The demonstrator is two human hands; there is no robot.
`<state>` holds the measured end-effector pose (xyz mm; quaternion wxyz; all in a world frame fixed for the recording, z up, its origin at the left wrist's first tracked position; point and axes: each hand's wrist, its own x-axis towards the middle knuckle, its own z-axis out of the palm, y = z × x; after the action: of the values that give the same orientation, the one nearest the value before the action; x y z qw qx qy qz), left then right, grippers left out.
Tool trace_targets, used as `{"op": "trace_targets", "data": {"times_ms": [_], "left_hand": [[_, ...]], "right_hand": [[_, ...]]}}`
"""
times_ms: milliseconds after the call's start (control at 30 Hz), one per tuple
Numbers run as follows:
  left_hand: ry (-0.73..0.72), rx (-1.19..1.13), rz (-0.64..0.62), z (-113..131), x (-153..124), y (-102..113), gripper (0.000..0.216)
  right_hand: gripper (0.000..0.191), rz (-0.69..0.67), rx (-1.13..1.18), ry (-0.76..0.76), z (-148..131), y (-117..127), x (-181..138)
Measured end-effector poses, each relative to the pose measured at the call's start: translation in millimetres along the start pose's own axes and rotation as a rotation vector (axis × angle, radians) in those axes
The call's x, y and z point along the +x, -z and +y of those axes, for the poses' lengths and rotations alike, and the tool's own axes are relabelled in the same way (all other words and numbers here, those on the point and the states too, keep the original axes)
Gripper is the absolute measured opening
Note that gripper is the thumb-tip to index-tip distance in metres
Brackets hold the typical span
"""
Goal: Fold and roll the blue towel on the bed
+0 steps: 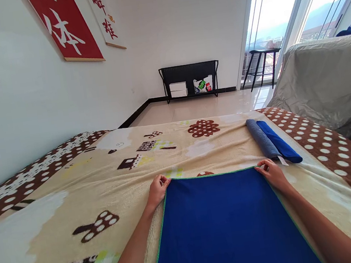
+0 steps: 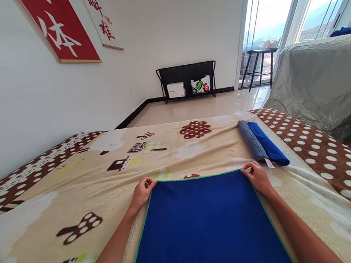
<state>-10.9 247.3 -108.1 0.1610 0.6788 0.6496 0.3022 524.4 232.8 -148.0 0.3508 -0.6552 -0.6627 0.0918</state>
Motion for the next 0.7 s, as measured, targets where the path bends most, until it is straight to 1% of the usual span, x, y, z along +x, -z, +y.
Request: {"op": "trace_targets", "data": {"times_ms": [100, 167, 233, 300, 367, 400, 433, 467, 567, 600, 633, 667, 700], "left_hand": [[-0.01, 0.036, 0.024, 2, 1, -6, 0.028], [-0.028, 0.06, 0.037, 5, 1, -5, 0.028], [-0.051, 0.08, 0.052, 9, -3, 4, 0.028], [-0.08, 0.097, 0.078, 19, -11, 18, 0.03], [-0.137, 0.111, 0.084, 37, -25, 26, 0.03], [-0.182, 0.119, 0.068, 50, -34, 26, 0.03], [-0.236, 0.128, 0.034, 65, -42, 20, 0.03], [-0.295, 0.138, -0.016, 82, -50, 10, 0.032], [-0.437, 0.183, -0.188, 129, -69, -35, 0.045], [-0.453, 0.204, -0.228, 138, -72, -47, 0.049], [-0.457, 0.227, -0.256, 141, -74, -55, 0.053], [-0.446, 0.252, -0.269, 139, -76, -58, 0.055], [-0.424, 0.279, -0.268, 132, -76, -56, 0.056]], "right_hand": [[0.032, 0.01, -0.034, -0.001, -4, -8, 0], [0.031, 0.005, -0.054, 0.004, -7, -9, 0], [0.031, -0.009, -0.066, 0.01, -10, 0, -1], [0.032, -0.021, -0.068, 0.023, -15, 16, -1], [0.035, -0.016, -0.07, 0.056, -30, 29, -5], [0.037, -0.016, -0.07, 0.088, -42, 31, -9], [0.039, -0.027, -0.068, 0.132, -58, 28, -14], [0.041, -0.055, -0.065, 0.186, -77, 21, -20], [0.049, -0.22, -0.053, 0.356, -137, -19, -43], [0.052, -0.269, -0.057, 0.388, -152, -32, -50], [0.054, -0.306, -0.067, 0.404, -160, -40, -56], [0.056, -0.329, -0.082, 0.404, -161, -44, -60], [0.058, -0.338, -0.102, 0.389, -156, -42, -63]]}}
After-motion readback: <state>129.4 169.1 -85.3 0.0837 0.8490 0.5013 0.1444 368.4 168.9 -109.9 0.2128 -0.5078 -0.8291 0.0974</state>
